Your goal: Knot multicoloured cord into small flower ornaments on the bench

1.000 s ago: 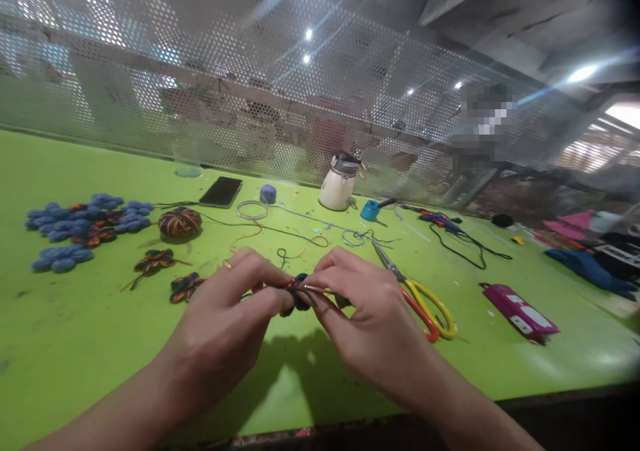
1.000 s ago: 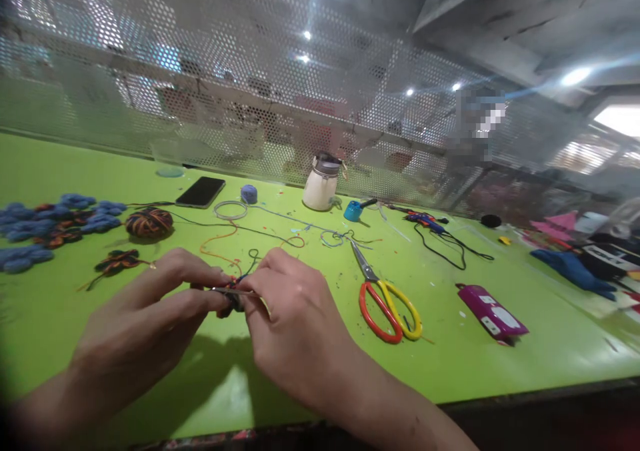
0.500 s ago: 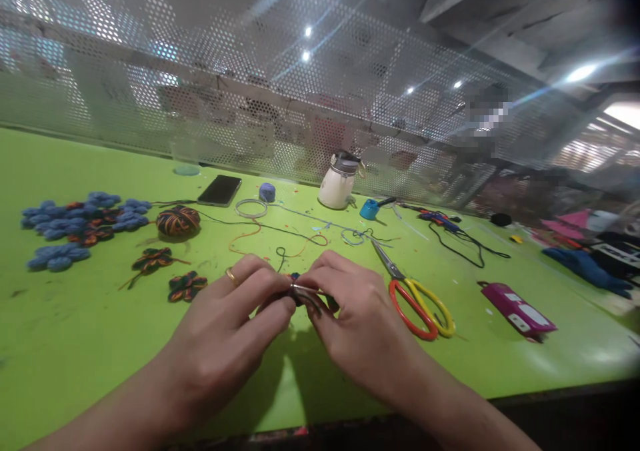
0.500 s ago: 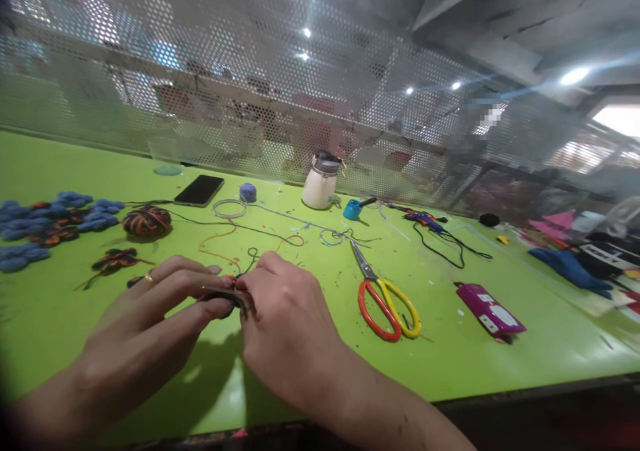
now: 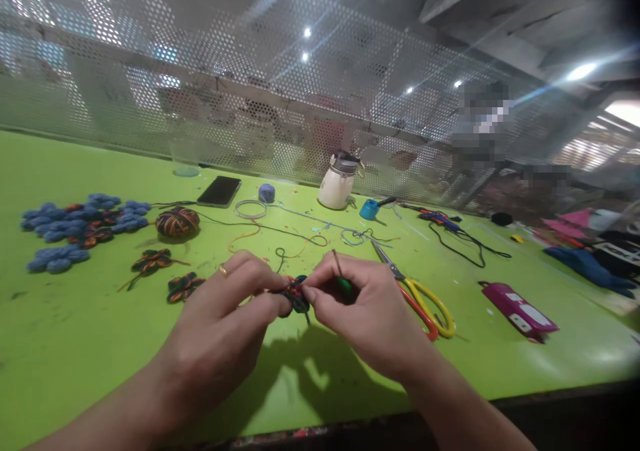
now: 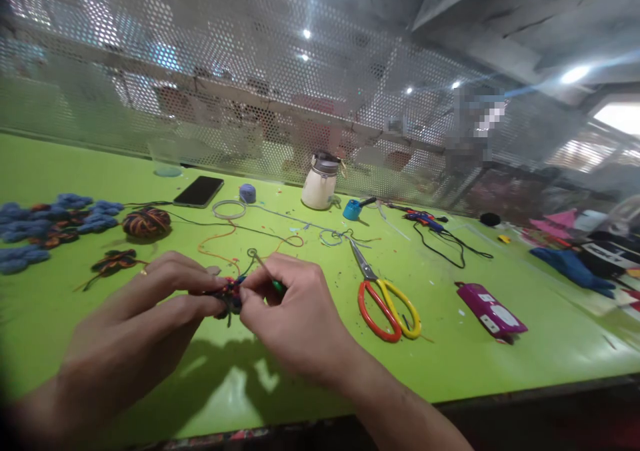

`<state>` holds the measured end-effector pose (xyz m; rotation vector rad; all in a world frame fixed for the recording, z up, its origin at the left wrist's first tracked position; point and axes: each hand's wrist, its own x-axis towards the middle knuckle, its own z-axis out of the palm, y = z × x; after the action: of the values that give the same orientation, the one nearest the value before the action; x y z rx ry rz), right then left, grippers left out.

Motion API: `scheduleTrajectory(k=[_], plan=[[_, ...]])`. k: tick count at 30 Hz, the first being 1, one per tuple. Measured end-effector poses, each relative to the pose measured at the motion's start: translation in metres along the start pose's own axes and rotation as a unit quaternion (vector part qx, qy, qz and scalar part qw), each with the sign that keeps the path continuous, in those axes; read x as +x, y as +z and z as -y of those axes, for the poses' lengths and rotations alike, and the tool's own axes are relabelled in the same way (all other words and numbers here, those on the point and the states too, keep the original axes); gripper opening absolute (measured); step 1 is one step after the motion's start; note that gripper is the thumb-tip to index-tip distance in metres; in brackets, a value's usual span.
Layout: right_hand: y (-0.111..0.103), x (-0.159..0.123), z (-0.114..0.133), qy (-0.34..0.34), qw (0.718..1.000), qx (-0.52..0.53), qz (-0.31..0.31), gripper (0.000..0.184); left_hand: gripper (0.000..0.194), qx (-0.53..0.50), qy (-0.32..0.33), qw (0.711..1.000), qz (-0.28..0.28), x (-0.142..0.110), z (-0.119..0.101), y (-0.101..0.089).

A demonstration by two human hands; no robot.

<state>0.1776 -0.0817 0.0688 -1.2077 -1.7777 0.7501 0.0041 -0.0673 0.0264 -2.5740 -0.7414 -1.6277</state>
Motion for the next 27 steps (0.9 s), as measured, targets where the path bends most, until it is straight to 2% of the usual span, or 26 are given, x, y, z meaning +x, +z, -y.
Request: scheduleTrajectory(k=[2,5,8,10,12,14,16,18,21,23,27], plan=[[-0.001,0.003,-0.005,0.082,0.991,0.099,0.028,0.007,0.022,-0.023,-0.024,0.999,0.017,0.003,-0.001,-0.003],[-0.002,0.008,-0.013,0.175,0.952,0.243,0.07,0.014,0.022,-0.057,-0.073,0.995,0.029,0.007,-0.002,-0.008],[0.0,0.011,-0.019,0.222,0.915,0.325,0.092,0.018,0.022,-0.062,-0.096,0.993,0.029,0.009,-0.002,-0.009],[0.0,0.012,-0.021,0.223,0.911,0.333,0.099,0.019,0.022,-0.065,-0.099,0.992,0.03,0.01,-0.001,-0.008],[0.0,0.011,-0.021,0.199,0.928,0.299,0.104,0.018,0.021,-0.071,-0.097,0.992,0.027,0.01,-0.001,-0.007],[-0.002,0.01,-0.02,0.153,0.959,0.222,0.089,0.013,0.021,-0.079,-0.095,0.992,0.023,0.01,0.0,-0.007],[-0.005,0.009,-0.016,0.091,0.986,0.126,0.053,0.009,0.021,-0.083,-0.097,0.992,0.024,0.01,0.001,-0.006],[-0.008,0.007,-0.012,0.016,0.999,0.032,0.02,0.006,0.022,-0.083,-0.1,0.991,0.03,0.01,0.002,-0.006],[-0.01,0.003,-0.007,-0.118,0.991,-0.06,0.019,0.01,0.022,-0.087,-0.103,0.99,0.037,0.011,0.002,-0.006],[-0.011,0.002,-0.006,-0.181,0.979,-0.091,0.038,0.012,0.023,-0.093,-0.108,0.989,0.039,0.011,0.002,-0.006],[-0.009,0.001,-0.007,-0.217,0.961,-0.157,0.065,0.015,0.023,-0.111,-0.116,0.986,0.045,0.011,0.003,-0.005]])
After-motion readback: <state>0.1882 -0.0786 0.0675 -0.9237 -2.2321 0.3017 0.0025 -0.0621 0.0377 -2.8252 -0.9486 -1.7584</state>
